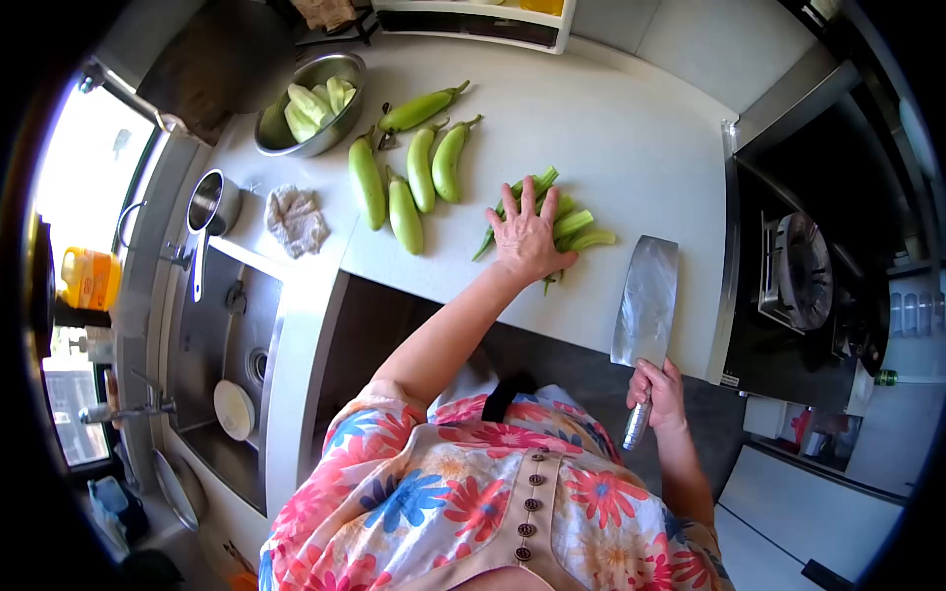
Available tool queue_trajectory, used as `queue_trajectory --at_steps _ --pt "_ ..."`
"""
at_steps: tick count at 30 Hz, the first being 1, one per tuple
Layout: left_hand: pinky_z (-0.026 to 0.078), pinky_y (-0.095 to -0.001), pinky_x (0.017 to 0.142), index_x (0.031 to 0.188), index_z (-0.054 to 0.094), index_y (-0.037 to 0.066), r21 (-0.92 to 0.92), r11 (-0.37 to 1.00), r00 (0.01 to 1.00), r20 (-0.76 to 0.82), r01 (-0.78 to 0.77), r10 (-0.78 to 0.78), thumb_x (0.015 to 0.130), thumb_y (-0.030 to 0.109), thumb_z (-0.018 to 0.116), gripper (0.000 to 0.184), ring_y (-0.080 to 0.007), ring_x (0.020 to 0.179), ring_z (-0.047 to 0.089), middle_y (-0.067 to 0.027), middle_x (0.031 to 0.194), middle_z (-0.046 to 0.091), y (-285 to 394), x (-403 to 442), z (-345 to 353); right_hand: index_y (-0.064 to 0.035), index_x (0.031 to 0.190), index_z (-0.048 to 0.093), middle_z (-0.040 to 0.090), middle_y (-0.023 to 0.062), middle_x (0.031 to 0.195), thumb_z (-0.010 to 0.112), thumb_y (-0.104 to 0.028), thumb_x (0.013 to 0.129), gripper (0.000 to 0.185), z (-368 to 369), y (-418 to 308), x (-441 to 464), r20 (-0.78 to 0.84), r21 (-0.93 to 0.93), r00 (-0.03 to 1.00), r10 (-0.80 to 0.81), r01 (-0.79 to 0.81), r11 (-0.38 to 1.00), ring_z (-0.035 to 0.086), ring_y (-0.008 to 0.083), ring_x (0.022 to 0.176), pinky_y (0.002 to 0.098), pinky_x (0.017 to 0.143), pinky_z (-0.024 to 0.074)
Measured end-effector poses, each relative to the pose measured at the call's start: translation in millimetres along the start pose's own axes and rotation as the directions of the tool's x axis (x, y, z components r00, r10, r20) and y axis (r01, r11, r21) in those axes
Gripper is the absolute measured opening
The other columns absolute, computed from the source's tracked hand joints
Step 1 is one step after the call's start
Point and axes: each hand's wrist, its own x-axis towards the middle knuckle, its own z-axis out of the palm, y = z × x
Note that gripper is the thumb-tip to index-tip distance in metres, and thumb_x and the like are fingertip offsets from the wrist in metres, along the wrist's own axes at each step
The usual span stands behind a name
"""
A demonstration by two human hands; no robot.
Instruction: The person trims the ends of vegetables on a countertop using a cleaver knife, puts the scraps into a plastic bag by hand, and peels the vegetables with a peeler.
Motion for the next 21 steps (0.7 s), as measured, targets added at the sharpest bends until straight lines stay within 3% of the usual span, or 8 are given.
queue_trajectory --at_steps 2,7,11,13,15,18,21 --pt "0.024 -0.0640 0.095 0.141 0.027 0.015 0.006 0.999 0.999 -0.006 -0.053 0.053 0.055 0.047 0.074 0.103 -0.0471 0.131 0.017 -0.0196 0.144 0.021 -9 24 2 -0.0094 0.076 0.046 0.041 0.0000 0.054 0.052 -0.010 0.089 0.014 12 -4 8 -0.013 0.063 1.000 0.012 -0.011 0.998 0.043 0.0118 0.040 0.0306 0.036 0.0425" --pt "0.025 -0.0625 0.096 0.142 0.025 0.016 0.025 0.994 0.992 -0.064 -0.110 0.111 0.057 0.046 0.074 0.102 -0.0412 0.132 0.021 -0.0177 0.144 0.023 -30 98 -7 -0.0086 0.076 0.047 0.041 0.0002 0.054 0.053 -0.011 0.089 0.014 41 -17 31 -0.103 -0.030 0.990 -0.093 0.090 0.995 0.043 0.0120 0.039 0.0307 0.035 0.0422" --pt "0.037 -0.0468 0.096 0.135 0.036 0.010 -0.032 0.992 0.984 -0.132 -0.126 0.120 0.064 0.045 0.074 0.087 -0.0328 0.122 0.040 -0.0176 0.129 0.044 -58 107 -59 -0.0085 0.081 0.047 0.042 0.0010 0.055 0.053 -0.010 0.089 0.010 59 -40 40 -0.172 -0.165 0.962 -0.210 0.181 0.969 0.044 0.0121 0.039 0.0305 0.034 0.0423" --pt "0.043 -0.0388 0.091 0.126 0.046 0.007 0.057 0.995 0.986 -0.146 0.087 -0.078 0.067 0.041 0.073 0.073 -0.0292 0.112 0.048 -0.0158 0.114 0.054 -85 95 -84 -0.0087 0.087 0.046 0.044 0.0018 0.056 0.053 -0.009 0.088 0.007 50 -48 47 -0.136 -0.234 0.966 -0.220 0.184 0.955 0.044 0.0121 0.038 0.0297 0.033 0.0423" --pt "0.046 -0.0387 0.087 0.120 0.051 0.005 0.106 0.973 0.966 -0.180 0.207 -0.186 0.067 0.034 0.073 0.063 -0.0291 0.105 0.052 -0.0147 0.106 0.057 -117 90 -66 -0.0084 0.090 0.047 0.044 0.0020 0.056 0.054 -0.010 0.089 0.007 49 -60 48 -0.121 -0.277 0.964 -0.235 0.194 0.941 0.044 0.0117 0.038 0.0292 0.033 0.0422" --pt "0.047 -0.0411 0.084 0.120 0.052 0.007 0.194 0.949 0.966 -0.114 0.249 -0.230 0.067 0.026 0.070 0.059 -0.0304 0.101 0.054 -0.0149 0.102 0.057 -135 97 -40 -0.0073 0.095 0.048 0.045 0.0021 0.056 0.052 -0.010 0.090 0.007 49 -78 56 -0.019 -0.353 0.962 -0.272 0.248 0.902 0.044 0.0104 0.038 0.0271 0.034 0.0413" --pt "0.047 -0.0430 0.082 0.120 0.055 0.013 0.080 0.959 0.931 -0.272 0.273 -0.243 0.065 0.020 0.067 0.057 -0.0310 0.098 0.055 -0.0136 0.099 0.057 -111 79 -57 -0.0055 0.092 0.050 0.046 0.0009 0.056 0.051 -0.010 0.091 0.005 57 -103 51 0.075 -0.466 0.954 -0.290 0.291 0.836 0.043 0.0086 0.038 0.0240 0.036 0.0390"
